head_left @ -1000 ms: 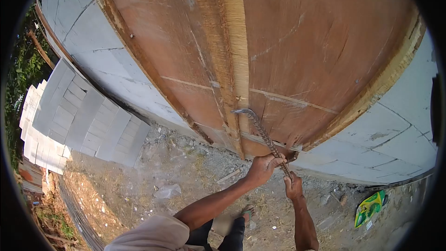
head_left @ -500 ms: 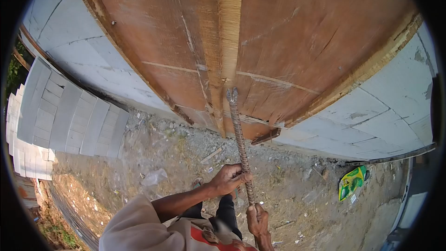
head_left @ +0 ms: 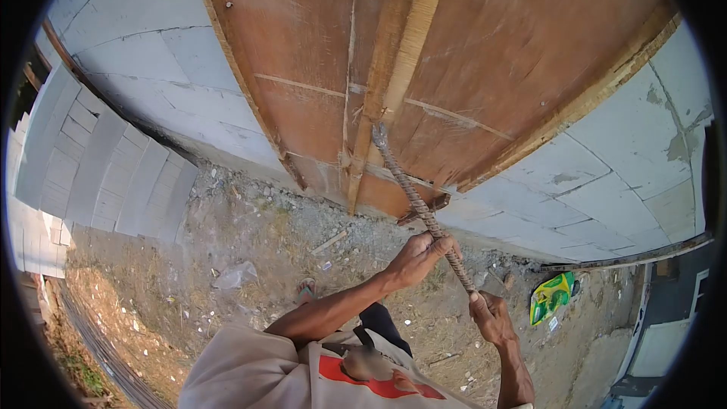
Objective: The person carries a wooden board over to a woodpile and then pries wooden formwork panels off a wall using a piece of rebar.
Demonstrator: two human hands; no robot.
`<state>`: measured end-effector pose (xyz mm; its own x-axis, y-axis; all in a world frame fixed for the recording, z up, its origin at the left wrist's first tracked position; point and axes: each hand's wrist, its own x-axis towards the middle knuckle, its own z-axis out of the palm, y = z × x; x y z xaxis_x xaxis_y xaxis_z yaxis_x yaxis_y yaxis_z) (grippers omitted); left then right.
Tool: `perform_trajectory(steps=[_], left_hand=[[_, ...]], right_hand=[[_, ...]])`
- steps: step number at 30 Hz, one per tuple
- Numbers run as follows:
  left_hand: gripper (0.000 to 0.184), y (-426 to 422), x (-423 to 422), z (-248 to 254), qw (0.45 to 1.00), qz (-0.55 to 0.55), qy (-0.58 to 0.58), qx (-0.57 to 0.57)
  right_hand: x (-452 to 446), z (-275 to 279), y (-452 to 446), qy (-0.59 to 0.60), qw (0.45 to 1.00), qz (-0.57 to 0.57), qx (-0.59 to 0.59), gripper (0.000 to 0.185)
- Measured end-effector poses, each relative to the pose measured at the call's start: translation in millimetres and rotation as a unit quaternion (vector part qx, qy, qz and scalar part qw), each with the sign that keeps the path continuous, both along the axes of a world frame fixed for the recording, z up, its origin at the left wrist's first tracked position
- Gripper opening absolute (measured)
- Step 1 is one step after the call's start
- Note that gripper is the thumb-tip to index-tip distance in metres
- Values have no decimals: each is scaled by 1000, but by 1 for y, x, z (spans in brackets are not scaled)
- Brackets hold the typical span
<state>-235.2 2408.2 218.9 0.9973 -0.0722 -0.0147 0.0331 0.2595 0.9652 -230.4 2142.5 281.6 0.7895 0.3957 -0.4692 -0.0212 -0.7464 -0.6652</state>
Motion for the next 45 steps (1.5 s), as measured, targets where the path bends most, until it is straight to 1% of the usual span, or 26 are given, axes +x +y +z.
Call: perform_trajectory(steps=[2, 5, 7, 8, 10, 12, 14, 17, 19, 20, 22, 24, 26, 27, 28, 29, 30, 32, 33, 35, 36, 39, 41, 42, 44, 45], left_hand=[[56, -13, 8, 4, 999, 31, -8, -7], [59, -24, 26, 10, 997, 67, 7, -28], [58, -32, 38, 18, 995, 94, -28, -19], [58, -34, 47, 20, 994, 102, -27, -18], [59, -37, 59, 25, 993, 108, -46, -1], [60, -45, 67, 30, 990, 132, -55, 8], [61, -49, 77, 31, 986, 156, -61, 16], [62, -55, 91, 10, 977, 199, -47, 54], [55, -56, 102, -8, 963, 253, -52, 74], [55, -56, 102, -17, 962, 257, -56, 71], [51, -50, 98, -33, 971, 221, -35, 86], [48, -49, 94, -25, 966, 241, -54, 71], [47, -49, 84, -20, 969, 225, -54, 87], [47, -47, 81, -22, 971, 219, -47, 86], [47, -40, 85, -24, 974, 203, -8, 99], [47, -35, 91, -27, 975, 190, 25, 112], [47, -34, 96, -37, 975, 193, 19, 112], [47, -30, 101, -59, 955, 266, -47, 125], [47, -24, 99, -60, 953, 270, -45, 127], [46, -8, 89, -59, 949, 236, 4, 209], [46, -1, 85, -56, 947, 241, 8, 213], [40, 6, 74, -28, 949, 245, 12, 198], [35, -2, 71, -11, 941, 298, -15, 162], [35, -7, 67, -12, 942, 295, -12, 161], [38, -19, 60, -24, 947, 284, 42, 147], [37, -20, 58, -37, 957, 245, 55, 146]], right_hand=[[24, 6, -11, 19, 1000, 21, -2, 64], [62, 7, -18, -19, 997, 76, 6, 62], [78, 19, -21, -95, 991, 98, -4, 59], [88, 24, -23, -94, 990, 106, -2, 59], [106, 33, -28, -141, 980, 131, -42, 57], [123, 40, -29, -138, 981, 127, -53, 56], [142, 37, -31, -131, 980, 145, -25, 56], [164, 13, -27, -166, 971, 169, -13, 56], [173, -10, -19, -193, 964, 181, 5, 54], [172, -26, -20, -198, 963, 184, 2, 54], [171, -55, -28, -218, 957, 187, 41, 52], [157, -45, -29, -223, 954, 194, 57, 52], [151, -44, -27, -210, 958, 183, 70, 51], [156, -46, -20, -197, 963, 178, 48, 51], [160, -52, -17, -188, 966, 174, 26, 50], [171, -76, -14, -200, 961, 185, 48, 46], [180, -96, -9, -206, 959, 188, 48, 46], [184, -135, 3, -236, 943, 202, 121, 40], [183, -153, 11, -234, 942, 206, 125, 40], [172, -179, 27, -193, 951, 177, 165, 35], [166, -187, 34, -189, 950, 181, 170, 35], [149, -185, 53, -163, 952, 161, 204, 33], [146, -164, 50, -147, 955, 166, 195, 34], [142, -154, 45, -131, 959, 170, 184, 35], [136, -142, 19, -114, 964, 172, 170, 37], [136, -138, 11, -104, 965, 178, 161, 39]])
